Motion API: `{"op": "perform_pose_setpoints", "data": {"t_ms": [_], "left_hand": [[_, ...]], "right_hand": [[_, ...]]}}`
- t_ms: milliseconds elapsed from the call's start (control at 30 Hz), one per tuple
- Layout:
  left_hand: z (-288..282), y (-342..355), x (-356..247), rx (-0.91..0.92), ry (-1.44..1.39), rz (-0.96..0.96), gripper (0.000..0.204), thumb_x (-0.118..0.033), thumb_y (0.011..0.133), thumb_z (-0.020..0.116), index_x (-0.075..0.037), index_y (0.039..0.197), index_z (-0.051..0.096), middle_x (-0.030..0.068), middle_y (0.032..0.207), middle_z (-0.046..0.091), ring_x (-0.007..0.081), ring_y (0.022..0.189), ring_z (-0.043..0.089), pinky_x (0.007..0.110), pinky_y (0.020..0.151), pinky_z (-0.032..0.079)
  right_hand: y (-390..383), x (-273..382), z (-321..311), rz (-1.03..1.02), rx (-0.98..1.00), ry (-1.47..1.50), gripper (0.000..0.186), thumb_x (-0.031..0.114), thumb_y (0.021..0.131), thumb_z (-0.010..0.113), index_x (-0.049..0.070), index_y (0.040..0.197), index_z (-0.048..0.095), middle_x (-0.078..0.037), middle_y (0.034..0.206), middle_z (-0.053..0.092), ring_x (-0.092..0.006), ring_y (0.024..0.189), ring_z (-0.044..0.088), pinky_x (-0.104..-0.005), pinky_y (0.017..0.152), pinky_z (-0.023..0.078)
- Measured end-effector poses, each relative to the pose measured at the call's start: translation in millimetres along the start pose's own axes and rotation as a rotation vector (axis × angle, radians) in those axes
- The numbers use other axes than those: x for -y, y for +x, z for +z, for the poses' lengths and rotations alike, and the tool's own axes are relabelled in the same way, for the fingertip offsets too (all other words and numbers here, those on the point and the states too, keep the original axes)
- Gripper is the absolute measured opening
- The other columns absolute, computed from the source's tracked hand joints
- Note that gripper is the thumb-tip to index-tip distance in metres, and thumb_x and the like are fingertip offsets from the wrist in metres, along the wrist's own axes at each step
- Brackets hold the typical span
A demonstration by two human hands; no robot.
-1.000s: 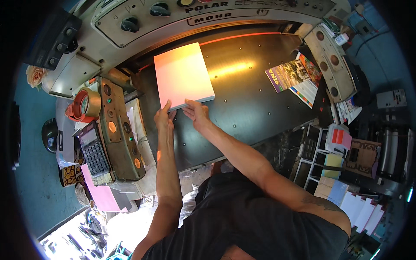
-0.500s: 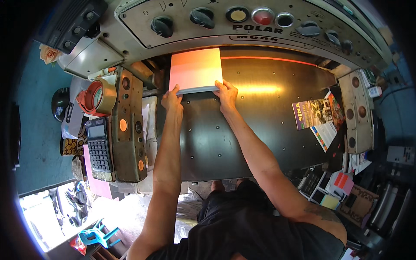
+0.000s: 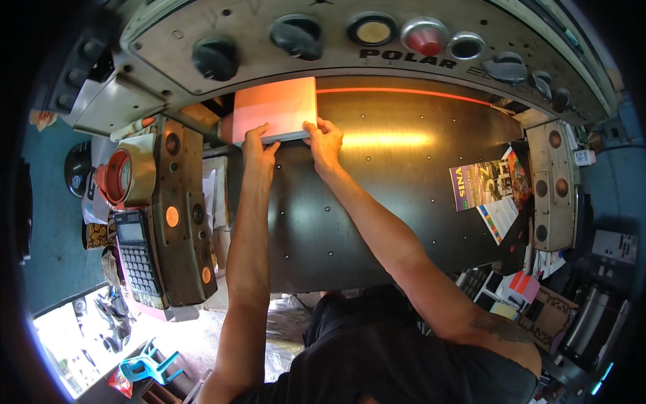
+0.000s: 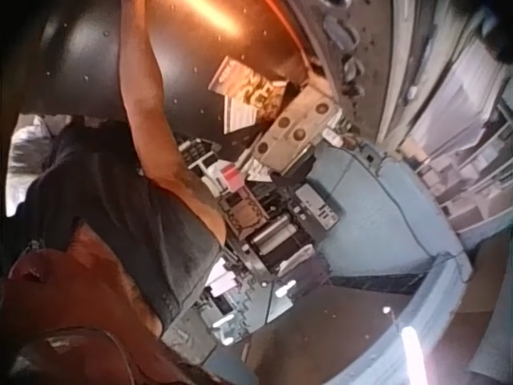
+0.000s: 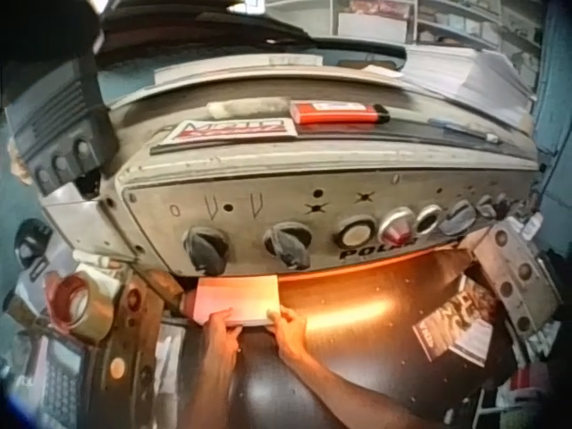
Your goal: The recorder is seen operating a large paper cutting machine to cut stacks of paper.
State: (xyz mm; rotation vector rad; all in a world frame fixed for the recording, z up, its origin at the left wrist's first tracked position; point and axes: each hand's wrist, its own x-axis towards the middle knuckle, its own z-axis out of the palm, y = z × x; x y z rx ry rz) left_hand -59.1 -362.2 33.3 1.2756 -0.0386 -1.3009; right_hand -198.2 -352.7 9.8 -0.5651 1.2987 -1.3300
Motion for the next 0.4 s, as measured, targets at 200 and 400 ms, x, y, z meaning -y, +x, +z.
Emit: {"op": "perform_pose_setpoints", "data": {"t_ms": [200,400], "left_hand": [[0.4,-3.0,18.1,-0.006,0.021,-0.011,0.045,-0.01,0.079,0.073,0.001,0.119,0.057,0.0162,0.119,0.055,0.0329,0.112,0.053,0.053,0.107,0.038],[1.4,-5.1,30.0,-0.028,0.014,0.04,0.055,-0.002,0.073,0.076,0.003,0.122,0.053,0.0151,0.117,0.055,0.0341,0.111,0.052,0.059,0.112,0.031]], "right_hand": [[3.1,7.3,-10.5,0.022,0.027,0.078,0.042,0.01,0.082,0.077,-0.008,0.117,0.063,-0.016,0.102,0.07,-0.0215,0.084,0.069,-0.0336,0.079,0.059],[13.6,11.0,-29.7,0.089,0.049,0.025,0.043,0.011,0.085,0.072,-0.005,0.123,0.062,-0.016,0.104,0.07,-0.0235,0.092,0.069,-0.0324,0.078,0.058]]}}
